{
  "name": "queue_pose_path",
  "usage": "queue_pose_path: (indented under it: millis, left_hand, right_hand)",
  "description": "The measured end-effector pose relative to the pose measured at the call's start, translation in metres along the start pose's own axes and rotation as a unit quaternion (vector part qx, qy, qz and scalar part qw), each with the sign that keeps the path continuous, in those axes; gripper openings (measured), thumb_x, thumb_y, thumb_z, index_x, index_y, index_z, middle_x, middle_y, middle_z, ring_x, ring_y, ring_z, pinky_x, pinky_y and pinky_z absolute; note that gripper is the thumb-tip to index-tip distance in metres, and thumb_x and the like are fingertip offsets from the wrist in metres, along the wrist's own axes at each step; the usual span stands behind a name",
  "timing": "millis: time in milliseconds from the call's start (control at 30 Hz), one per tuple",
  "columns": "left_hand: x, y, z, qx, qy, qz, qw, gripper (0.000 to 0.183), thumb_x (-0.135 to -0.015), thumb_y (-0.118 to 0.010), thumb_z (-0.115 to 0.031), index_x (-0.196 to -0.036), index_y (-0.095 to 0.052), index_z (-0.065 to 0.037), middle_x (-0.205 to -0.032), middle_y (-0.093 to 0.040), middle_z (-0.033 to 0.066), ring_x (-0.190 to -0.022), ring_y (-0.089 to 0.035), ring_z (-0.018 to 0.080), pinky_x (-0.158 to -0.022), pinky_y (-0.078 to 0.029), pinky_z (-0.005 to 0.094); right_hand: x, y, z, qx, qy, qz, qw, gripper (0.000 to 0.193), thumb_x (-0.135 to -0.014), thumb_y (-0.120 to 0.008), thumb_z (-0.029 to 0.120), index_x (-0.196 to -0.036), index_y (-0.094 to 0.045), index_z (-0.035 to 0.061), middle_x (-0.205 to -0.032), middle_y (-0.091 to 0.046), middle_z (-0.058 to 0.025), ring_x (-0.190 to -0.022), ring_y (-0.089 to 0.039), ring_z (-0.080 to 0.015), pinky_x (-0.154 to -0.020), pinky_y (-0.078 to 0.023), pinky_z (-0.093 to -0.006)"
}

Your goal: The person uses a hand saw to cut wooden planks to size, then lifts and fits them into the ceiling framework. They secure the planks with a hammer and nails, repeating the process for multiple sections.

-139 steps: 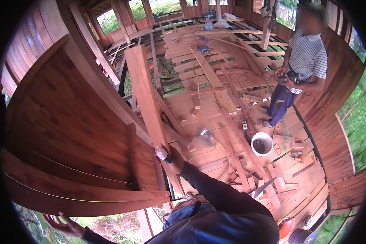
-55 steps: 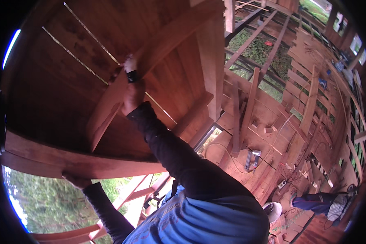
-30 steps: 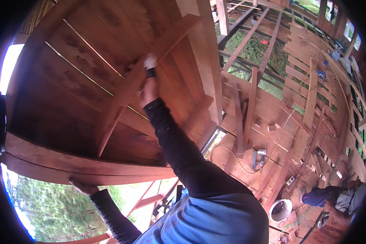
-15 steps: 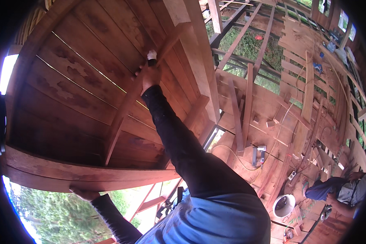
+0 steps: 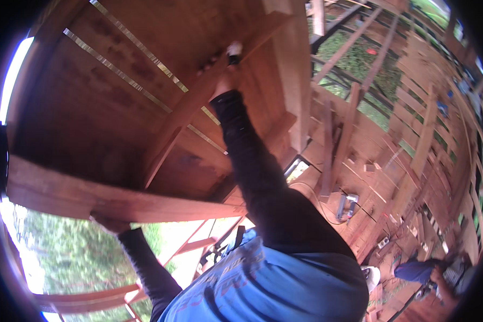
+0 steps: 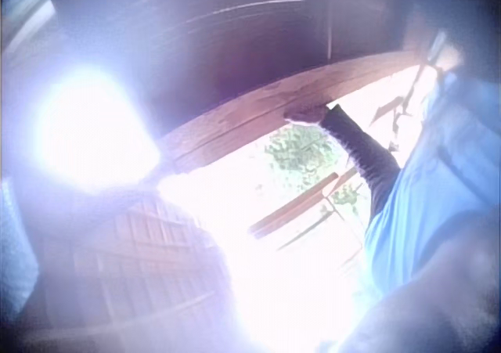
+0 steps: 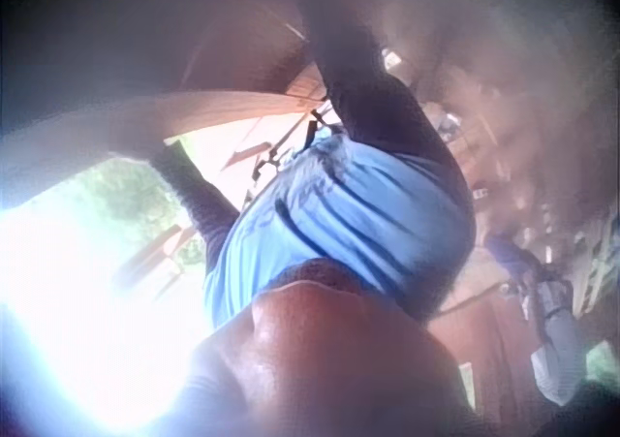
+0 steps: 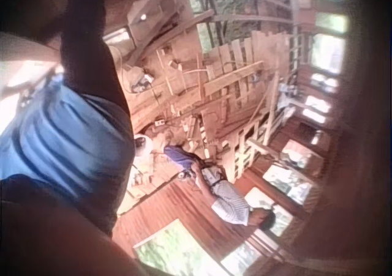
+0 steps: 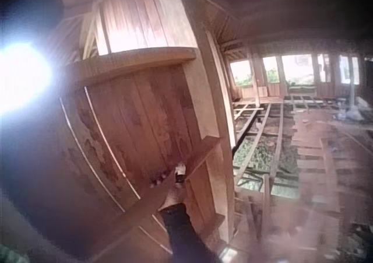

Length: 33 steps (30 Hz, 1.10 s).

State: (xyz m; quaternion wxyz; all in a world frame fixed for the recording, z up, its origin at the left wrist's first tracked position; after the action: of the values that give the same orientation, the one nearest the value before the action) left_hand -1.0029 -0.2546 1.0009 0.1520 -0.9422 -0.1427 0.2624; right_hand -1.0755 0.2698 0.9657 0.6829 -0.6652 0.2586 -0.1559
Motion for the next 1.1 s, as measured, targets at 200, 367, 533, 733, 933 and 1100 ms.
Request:
queue_pose_path:
  millis: [200, 367, 533, 733, 933, 1100]
  left_hand:
    - [-0.011, 0.013, 0.001, 0.006, -0.037, 0.067, 0.997, 0.068, -0.094, -0.05, -0.057, -0.138, -0.035, -0.008, -0.131, -0.046, 0.0128, -0.113, -0.053, 0.0272, -0.091, -0.05, 0.0423]
    - [-0.014, 0.026, 0.004, 0.015, -0.011, 0.1, 0.995, 0.068, -0.093, -0.048, -0.059, -0.136, -0.038, -0.007, -0.119, -0.053, 0.0119, -0.103, -0.057, 0.0253, -0.082, -0.054, 0.0405]
    - [-0.006, 0.012, -0.002, -0.024, -0.012, -0.003, 1.0, 0.076, -0.094, -0.041, -0.062, -0.144, -0.03, -0.006, -0.135, -0.044, 0.0157, -0.124, -0.045, 0.029, -0.105, -0.039, 0.0449]
    - [0.006, -0.011, -0.013, -0.006, 0.001, -0.038, 0.999, 0.073, -0.092, -0.044, -0.063, -0.142, -0.035, -0.011, -0.139, -0.039, 0.0123, -0.126, -0.042, 0.0265, -0.105, -0.039, 0.0446]
    - [-0.003, 0.007, -0.006, 0.002, 0.004, -0.041, 0.999, 0.071, -0.093, -0.043, -0.063, -0.143, -0.037, -0.013, -0.139, -0.043, 0.0121, -0.125, -0.045, 0.0276, -0.106, -0.039, 0.044]
    - [-0.006, 0.003, 0.003, -0.011, 0.03, 0.0, 0.999, 0.075, -0.095, -0.036, -0.064, -0.144, -0.035, -0.007, -0.138, -0.044, 0.014, -0.124, -0.046, 0.0283, -0.104, -0.041, 0.0436]
  right_hand:
    - [0.003, -0.081, 0.008, 0.036, 0.008, 0.005, 0.999, 0.039, -0.091, -0.039, 0.044, -0.108, -0.054, 0.0115, -0.088, -0.054, -0.0065, -0.073, -0.052, -0.0252, -0.068, -0.048, -0.0481]
    - [0.0, -0.086, -0.009, 0.093, 0.024, 0.036, 0.995, 0.044, -0.089, -0.04, 0.043, -0.105, -0.056, 0.006, -0.087, -0.057, -0.0098, -0.073, -0.054, -0.0279, -0.069, -0.05, -0.0485]
    - [0.003, -0.008, 0.018, -0.015, -0.007, 0.105, 0.994, 0.043, -0.089, -0.039, 0.042, -0.106, -0.056, 0.0068, -0.09, -0.059, -0.0103, -0.077, -0.057, -0.0279, -0.07, -0.05, -0.0518]
    - [0.018, -0.006, 0.01, 0.038, 0.04, 0.008, 0.998, 0.031, -0.093, -0.04, 0.039, -0.111, -0.054, 0.0173, -0.092, -0.059, -0.0061, -0.075, -0.057, -0.0241, -0.066, -0.051, -0.0508]
    - [0.03, -0.021, 0.012, 0.053, 0.029, -0.028, 0.998, 0.028, -0.094, -0.043, 0.039, -0.105, -0.053, 0.0142, -0.085, -0.059, -0.0038, -0.07, -0.057, -0.0204, -0.063, -0.052, -0.0466]
    - [0.015, -0.024, 0.002, 0.068, -0.004, -0.037, 0.997, 0.025, -0.095, -0.049, 0.032, -0.106, -0.049, 0.0091, -0.084, -0.056, -0.0065, -0.065, -0.057, -0.0217, -0.053, -0.055, -0.0437]
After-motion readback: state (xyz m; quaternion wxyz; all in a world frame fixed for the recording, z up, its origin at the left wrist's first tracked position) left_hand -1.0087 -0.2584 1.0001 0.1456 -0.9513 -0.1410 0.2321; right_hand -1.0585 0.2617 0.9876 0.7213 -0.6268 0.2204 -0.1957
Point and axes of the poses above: each hand's wrist, its own x-axis away from the middle knuckle, its own y-axis out of the back of the hand, z = x × y, the point moved 6 cm from there along -x, towards the middle knuckle
